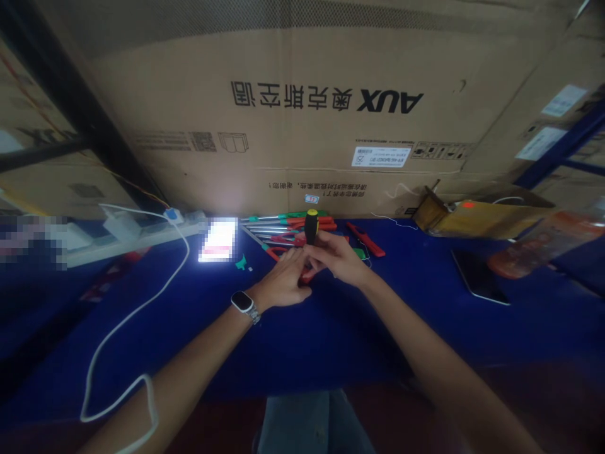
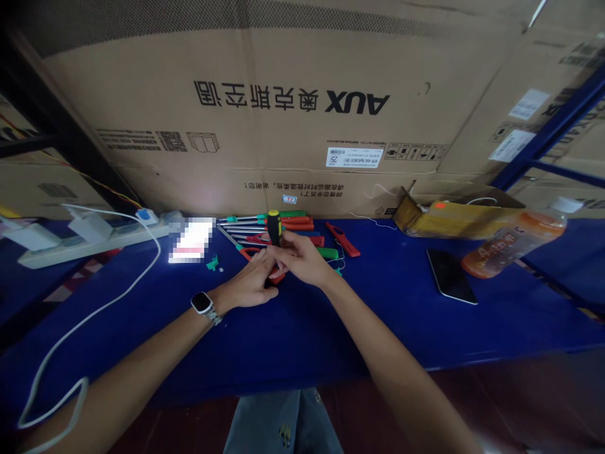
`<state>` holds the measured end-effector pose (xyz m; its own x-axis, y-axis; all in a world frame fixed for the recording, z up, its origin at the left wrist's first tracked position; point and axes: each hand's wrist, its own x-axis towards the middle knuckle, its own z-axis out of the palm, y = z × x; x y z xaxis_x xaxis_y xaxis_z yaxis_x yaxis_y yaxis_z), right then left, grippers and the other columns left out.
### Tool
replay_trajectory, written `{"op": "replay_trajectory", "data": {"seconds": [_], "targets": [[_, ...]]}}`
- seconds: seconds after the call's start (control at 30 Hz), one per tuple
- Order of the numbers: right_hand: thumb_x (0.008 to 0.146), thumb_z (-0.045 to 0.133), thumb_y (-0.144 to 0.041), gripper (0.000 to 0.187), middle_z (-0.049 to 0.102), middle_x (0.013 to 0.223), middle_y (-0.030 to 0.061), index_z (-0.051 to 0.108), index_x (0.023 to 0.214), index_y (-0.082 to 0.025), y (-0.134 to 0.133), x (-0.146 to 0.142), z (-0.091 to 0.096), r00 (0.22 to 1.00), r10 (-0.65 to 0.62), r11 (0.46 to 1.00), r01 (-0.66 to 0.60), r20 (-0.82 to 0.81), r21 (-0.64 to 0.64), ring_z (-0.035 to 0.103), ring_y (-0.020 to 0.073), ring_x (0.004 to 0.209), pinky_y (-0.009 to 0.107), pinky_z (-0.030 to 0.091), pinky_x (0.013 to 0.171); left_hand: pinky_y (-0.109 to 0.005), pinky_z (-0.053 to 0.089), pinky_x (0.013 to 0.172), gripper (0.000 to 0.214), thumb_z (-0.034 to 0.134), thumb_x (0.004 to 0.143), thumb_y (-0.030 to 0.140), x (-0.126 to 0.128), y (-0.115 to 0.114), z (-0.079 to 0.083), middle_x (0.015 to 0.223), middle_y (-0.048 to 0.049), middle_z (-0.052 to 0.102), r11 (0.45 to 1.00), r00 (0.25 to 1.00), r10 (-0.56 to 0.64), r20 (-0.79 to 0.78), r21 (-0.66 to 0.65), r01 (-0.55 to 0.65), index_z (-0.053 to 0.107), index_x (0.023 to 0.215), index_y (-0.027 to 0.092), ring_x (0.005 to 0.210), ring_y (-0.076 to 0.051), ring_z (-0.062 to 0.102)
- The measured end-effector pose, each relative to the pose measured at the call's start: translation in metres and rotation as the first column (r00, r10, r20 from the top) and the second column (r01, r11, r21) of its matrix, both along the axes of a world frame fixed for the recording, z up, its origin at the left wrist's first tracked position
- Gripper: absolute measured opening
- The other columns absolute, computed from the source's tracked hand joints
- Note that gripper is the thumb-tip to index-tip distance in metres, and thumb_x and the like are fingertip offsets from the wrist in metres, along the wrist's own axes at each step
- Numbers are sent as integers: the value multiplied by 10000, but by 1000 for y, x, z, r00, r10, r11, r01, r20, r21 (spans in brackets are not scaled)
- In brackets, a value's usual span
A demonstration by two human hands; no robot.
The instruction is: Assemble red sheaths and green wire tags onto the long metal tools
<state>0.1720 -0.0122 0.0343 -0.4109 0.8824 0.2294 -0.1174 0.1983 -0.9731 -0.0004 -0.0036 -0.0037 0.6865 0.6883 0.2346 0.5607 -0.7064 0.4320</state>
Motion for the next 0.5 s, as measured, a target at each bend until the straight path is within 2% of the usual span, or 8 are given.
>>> {"op": "replay_trajectory", "data": {"seconds": [0.07, 0.13, 0.27, 0.33, 0.4, 0.5], "targets": [[802, 731, -492, 346, 555, 658, -49, 621, 901, -179, 0, 2, 2, 998, 62, 998, -61, 25, -25, 581, 101, 583, 358, 663, 660, -527, 417, 992, 355, 622, 661, 184, 0, 0, 0, 1118, -122, 553, 1000, 1000, -4, 9, -1, 4, 524, 1002, 180, 1088, -335, 510], [769, 770, -467, 342, 566, 645, -49, 616, 855, -174, 1, 3, 1, 998, 42, 999, -41, 37, -20, 597, 101, 583, 349, 663, 664, -534, 415, 1001, 310, 626, 657, 188, 0, 0, 0, 1094, -114, 557, 1000, 1000, -7, 19, -6, 7, 524, 950, 184, 1068, -330, 520], [644, 870, -413, 397, 608, 743, -24, 559, 736, -183, 4, -3, -3, 996, -88, 995, 88, 11, 44, 590, 95, 555, 280, 623, 498, -531, 449, 977, 295, 649, 645, 193, 0, 2, -1, 1083, -121, 574, 1000, 996, -2, 89, -10, 3, 543, 920, 181, 1071, -339, 537], [632, 875, -414, 427, 614, 756, -13, 517, 694, -191, 5, -6, -6, 991, -133, 988, 132, 3, 75, 591, 104, 547, 259, 578, 417, -510, 466, 972, 283, 653, 654, 176, -1, 3, 0, 1062, -109, 592, 1000, 981, -15, 192, -4, 16, 558, 920, 183, 1060, -322, 562], [632, 873, -425, 450, 614, 721, -17, 486, 685, -201, 6, -8, -8, 986, -168, 983, 168, 0, 72, 590, 109, 517, 251, 544, 380, -440, 523, 879, 312, 652, 677, 160, -2, 3, 2, 1045, -94, 612, 999, 940, -6, 340, -42, 22, 567, 977, 177, 967, -270, 614], [622, 875, -441, 486, 638, 723, -16, 451, 689, -214, 6, -8, -10, 978, -206, 978, 206, -22, 30, 589, 104, 479, 248, 522, 368, -315, 544, 698, 314, 687, 726, 186, -4, 2, 7, 938, -49, 664, 985, 862, 85, 500, -172, 2, 574, 1019, 173, 760, -182, 651]]}}
